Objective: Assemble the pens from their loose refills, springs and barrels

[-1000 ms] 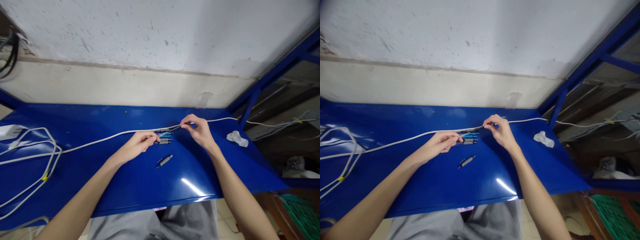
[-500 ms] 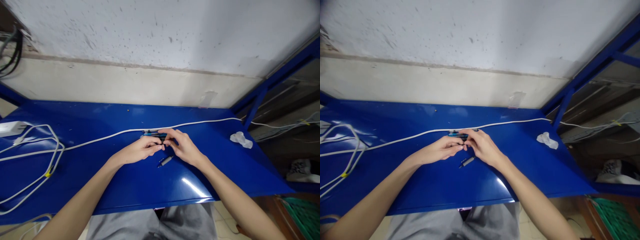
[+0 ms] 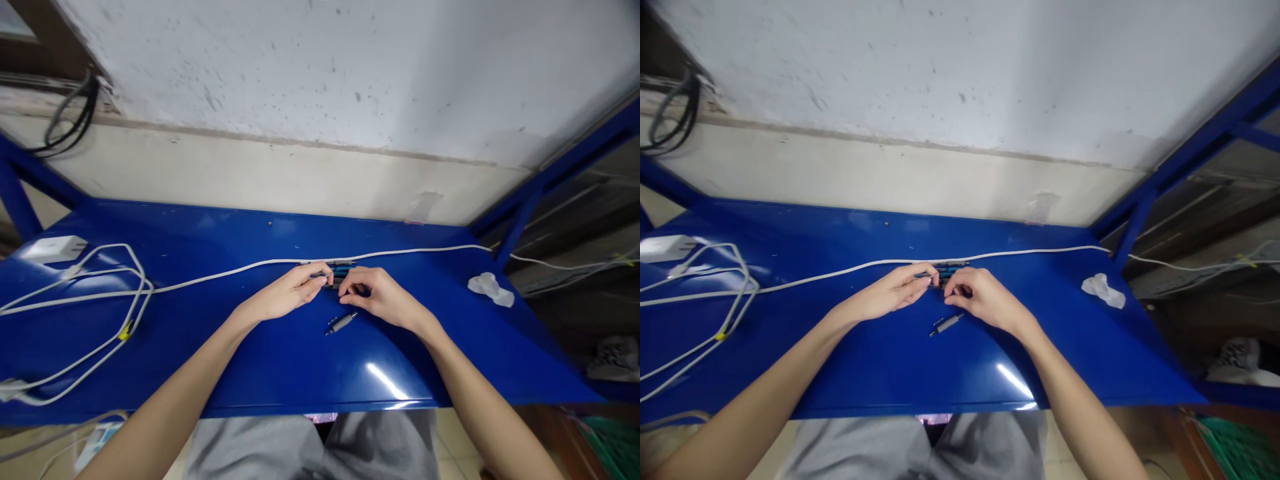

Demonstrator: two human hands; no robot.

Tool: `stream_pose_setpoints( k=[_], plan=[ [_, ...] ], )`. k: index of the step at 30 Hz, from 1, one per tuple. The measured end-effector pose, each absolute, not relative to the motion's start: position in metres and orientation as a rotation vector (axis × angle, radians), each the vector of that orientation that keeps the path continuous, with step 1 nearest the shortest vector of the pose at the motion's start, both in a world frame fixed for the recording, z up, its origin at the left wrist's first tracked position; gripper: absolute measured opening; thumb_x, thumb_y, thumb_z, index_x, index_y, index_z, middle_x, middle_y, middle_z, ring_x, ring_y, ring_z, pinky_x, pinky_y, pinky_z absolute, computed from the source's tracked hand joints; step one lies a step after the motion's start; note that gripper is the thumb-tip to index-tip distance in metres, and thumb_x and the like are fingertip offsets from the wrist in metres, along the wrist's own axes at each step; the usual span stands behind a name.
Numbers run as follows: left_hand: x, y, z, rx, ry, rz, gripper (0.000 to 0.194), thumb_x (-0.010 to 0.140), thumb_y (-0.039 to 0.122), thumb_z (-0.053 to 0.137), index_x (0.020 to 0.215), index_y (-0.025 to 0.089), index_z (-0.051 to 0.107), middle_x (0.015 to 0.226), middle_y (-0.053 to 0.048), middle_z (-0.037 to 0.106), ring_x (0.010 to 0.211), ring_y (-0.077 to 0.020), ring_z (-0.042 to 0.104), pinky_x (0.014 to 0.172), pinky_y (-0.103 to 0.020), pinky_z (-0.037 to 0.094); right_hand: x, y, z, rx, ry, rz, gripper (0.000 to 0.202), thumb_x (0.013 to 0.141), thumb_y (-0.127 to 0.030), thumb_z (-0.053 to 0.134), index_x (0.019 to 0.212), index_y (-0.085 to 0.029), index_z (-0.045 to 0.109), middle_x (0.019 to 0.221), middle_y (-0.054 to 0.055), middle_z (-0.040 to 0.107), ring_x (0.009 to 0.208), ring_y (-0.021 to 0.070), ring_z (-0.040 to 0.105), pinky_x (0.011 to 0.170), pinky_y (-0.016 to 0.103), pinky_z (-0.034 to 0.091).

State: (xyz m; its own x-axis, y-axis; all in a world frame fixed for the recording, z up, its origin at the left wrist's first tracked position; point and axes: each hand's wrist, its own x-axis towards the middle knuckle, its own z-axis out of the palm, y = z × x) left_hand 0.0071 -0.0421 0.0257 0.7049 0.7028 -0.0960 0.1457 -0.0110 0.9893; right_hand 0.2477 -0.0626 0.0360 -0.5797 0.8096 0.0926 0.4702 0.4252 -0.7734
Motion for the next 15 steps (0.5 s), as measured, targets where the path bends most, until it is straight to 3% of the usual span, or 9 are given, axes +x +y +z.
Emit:
stream_pose_setpoints(
  k=[5, 15],
  plan=[
    [0.008, -0.043, 0.026, 1.561, 0.684, 0.529, 0.033, 0.1, 0.049, 0.052, 0.097, 0.017, 0.056, 0.069, 0.005, 0.041, 0.057, -0.0081, 0.036, 0.05, -0.018, 0.03, 0.234, -0.071, 0.036, -0.942, -2.392, 1.017, 0.009, 0.092, -0.012, 0.07, 0.093, -0.019, 0.075, 0.102, 0.005, 0.071, 0.095, 0.0174, 0.065, 0.088, 0.029, 0.049],
    [0.011, -0.043, 0.029, 1.653, 0.794, 0.553, 0.039, 0.1, 0.052, 0.051, 0.093, 0.015, 0.062, 0.066, 0.003, 0.046, 0.056, -0.0091, 0.04, 0.05, -0.02, 0.031, 0.228, -0.065, 0.025, -0.926, -2.461, 0.965, 0.007, 0.09, -0.014, 0.072, 0.086, -0.019, 0.075, 0.095, 0.005, 0.069, 0.093, 0.0186, 0.063, 0.086, 0.029, 0.048]
  ],
)
